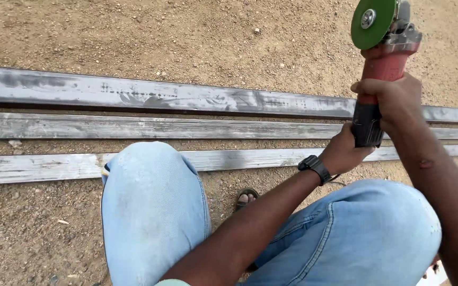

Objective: The person sits on the ground and uses an angle grinder to grind the surfaces of long metal square tubes laid on the dirt, steadying a bar with one hand while moving the grinder along it, then shifts to grind another bar.

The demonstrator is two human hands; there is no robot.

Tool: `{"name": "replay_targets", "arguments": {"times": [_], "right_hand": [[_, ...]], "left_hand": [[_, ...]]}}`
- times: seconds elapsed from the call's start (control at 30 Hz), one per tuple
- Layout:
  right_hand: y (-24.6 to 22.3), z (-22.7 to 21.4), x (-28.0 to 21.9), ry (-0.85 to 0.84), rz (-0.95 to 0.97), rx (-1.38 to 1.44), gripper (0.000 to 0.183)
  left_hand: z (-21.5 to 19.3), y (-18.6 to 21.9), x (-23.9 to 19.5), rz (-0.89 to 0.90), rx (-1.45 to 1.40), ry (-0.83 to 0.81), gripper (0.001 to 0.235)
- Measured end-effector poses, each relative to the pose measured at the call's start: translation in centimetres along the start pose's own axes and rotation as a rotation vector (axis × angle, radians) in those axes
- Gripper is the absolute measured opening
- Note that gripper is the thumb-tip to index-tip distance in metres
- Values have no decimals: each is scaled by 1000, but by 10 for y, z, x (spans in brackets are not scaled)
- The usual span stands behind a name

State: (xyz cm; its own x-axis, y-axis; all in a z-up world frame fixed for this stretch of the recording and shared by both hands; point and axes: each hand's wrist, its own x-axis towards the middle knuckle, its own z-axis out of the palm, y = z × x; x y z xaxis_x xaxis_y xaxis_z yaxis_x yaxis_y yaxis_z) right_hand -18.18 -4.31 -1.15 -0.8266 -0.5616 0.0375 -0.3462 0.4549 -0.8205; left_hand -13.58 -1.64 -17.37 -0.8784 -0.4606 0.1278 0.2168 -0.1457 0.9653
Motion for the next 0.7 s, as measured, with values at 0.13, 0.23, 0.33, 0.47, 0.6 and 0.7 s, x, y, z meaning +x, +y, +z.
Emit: {"name": "replay_targets", "arguments": {"times": [0.13,0.23,0.33,0.47,0.6,0.7], "right_hand": [[72,20,12,-17,81,285,19],[131,41,5,41,162,509,23],[185,58,-12,112,288,670,19],[259,78,-30,162,358,793,28],[326,96,-38,162,686,990,29],[356,98,-46,151,784,1122,33]], "left_hand": [[-33,-44,-15,0,89,-23,63],[-56,-71,-29,-24,309,-88,64],[-87,-70,-47,-302,394,-268,66],[-83,-74,-41,-250,505,-439,60],[-117,-79,-31,-205,619,-489,55],[-153,-79,-25,-181,718,-481,52]]}}
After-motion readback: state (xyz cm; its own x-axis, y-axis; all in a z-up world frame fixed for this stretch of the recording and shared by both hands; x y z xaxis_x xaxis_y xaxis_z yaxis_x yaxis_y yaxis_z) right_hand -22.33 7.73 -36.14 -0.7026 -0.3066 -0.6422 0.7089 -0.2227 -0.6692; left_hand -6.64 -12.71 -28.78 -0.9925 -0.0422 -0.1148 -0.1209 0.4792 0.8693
